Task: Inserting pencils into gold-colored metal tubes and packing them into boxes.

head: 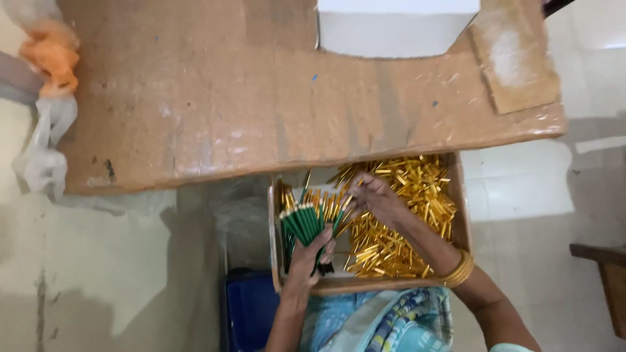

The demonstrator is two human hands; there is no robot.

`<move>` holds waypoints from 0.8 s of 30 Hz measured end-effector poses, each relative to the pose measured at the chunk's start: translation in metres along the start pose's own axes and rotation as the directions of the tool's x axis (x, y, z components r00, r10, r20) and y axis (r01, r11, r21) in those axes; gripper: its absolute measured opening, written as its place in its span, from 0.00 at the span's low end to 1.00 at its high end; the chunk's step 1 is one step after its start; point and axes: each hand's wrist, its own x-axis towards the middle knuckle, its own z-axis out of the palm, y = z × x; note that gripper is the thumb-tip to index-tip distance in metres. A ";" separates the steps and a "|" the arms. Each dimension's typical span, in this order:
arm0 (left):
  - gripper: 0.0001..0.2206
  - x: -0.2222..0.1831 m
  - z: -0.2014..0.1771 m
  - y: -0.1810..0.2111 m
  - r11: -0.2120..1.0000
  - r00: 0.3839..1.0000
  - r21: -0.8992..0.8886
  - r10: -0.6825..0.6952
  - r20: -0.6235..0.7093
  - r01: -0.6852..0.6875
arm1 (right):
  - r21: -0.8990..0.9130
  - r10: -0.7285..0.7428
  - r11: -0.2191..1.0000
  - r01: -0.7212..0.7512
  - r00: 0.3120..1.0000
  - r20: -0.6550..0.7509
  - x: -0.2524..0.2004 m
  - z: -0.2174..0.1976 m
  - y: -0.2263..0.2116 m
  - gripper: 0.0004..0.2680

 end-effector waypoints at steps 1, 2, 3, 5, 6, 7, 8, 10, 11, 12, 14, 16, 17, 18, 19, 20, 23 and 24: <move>0.13 0.006 -0.002 0.002 0.997 0.997 0.071 -0.030 -0.070 0.035 | -0.062 0.040 0.997 -0.044 0.998 -0.057 0.003 0.005 -0.005 0.06; 0.11 0.012 -0.002 0.003 0.988 0.989 0.139 -0.051 -0.142 0.070 | -0.118 0.077 0.989 -0.091 0.990 -0.119 0.006 0.010 -0.011 0.06; 0.11 0.019 -0.006 0.003 0.985 0.993 0.159 -0.046 -0.106 0.062 | -0.129 0.038 0.990 -0.055 0.991 -0.131 0.009 0.005 -0.011 0.06; 0.14 0.025 -0.017 -0.003 0.991 0.980 0.068 -0.105 -0.171 0.118 | 0.073 0.045 0.996 -0.043 0.998 -0.031 0.006 0.000 -0.001 0.07; 0.14 0.023 -0.026 -0.010 0.989 0.981 0.081 -0.113 -0.155 0.127 | 0.074 0.029 0.997 -0.025 0.999 -0.046 0.003 -0.001 0.001 0.07; 0.14 0.028 -0.035 -0.013 0.991 0.992 0.115 -0.056 -0.111 0.069 | 0.021 -0.007 1.000 0.007 1.000 -0.020 0.006 -0.002 0.001 0.07; 0.14 0.034 -0.044 -0.016 0.989 0.998 0.145 0.000 -0.063 0.009 | -0.033 -0.039 0.999 0.040 0.999 0.007 0.009 -0.004 0.000 0.07; 0.14 0.042 -0.040 -0.012 0.966 0.992 0.259 0.031 -0.121 0.001 | -0.087 -0.065 0.994 0.068 0.997 0.044 0.010 -0.003 -0.007 0.07; 0.15 0.038 -0.041 -0.015 0.936 0.975 0.351 0.067 -0.213 0.012 | -0.128 -0.047 0.990 0.059 0.995 0.090 0.005 0.001 -0.005 0.07; 0.15 0.039 -0.049 -0.018 0.934 0.977 0.358 0.061 -0.205 0.016 | -0.126 -0.056 0.990 0.066 0.995 0.080 0.005 0.003 -0.001 0.07; 0.12 0.044 -0.064 -0.026 0.653 0.938 0.738 0.336 -0.083 -0.168 | -0.083 -0.056 0.995 0.059 0.997 0.048 0.007 0.005 0.004 0.07; 0.16 0.042 -0.070 -0.021 0.294 0.845 0.888 0.507 0.169 -0.354 | -0.130 0.002 0.992 0.002 0.999 0.033 0.011 0.003 0.010 0.07; 0.21 0.037 -0.074 -0.021 -0.117 0.703 0.879 0.557 0.443 -0.462 | -0.170 0.069 0.983 -0.065 0.997 0.017 0.010 0.003 0.015 0.08; 0.21 0.034 -0.074 -0.015 -0.112 0.707 0.878 0.550 0.444 -0.465 | -0.169 0.071 0.983 -0.068 0.997 0.008 0.023 -0.004 0.026 0.08; 0.23 0.029 -0.074 -0.012 -0.161 0.728 0.906 0.549 0.412 -0.391 | -0.487 0.042 0.873 -0.023 0.999 0.027 0.032 -0.012 0.038 0.09; 0.25 0.023 -0.074 -0.010 -0.210 0.746 0.925 0.548 0.378 -0.315 | -0.750 0.025 0.661 0.025 0.998 0.055 0.042 -0.020 0.050 0.11; 0.11 0.035 -0.112 -0.015 -0.010 0.919 1.000 0.393 0.016 -0.013 | -0.979 -0.109 -0.050 0.200 0.973 0.204 0.046 0.006 0.016 0.14; 0.11 0.031 -0.109 -0.034 0.003 0.921 1.000 0.390 0.008 -0.010 | -0.979 -0.096 -0.053 0.198 0.975 0.202 0.044 -0.005 0.023 0.14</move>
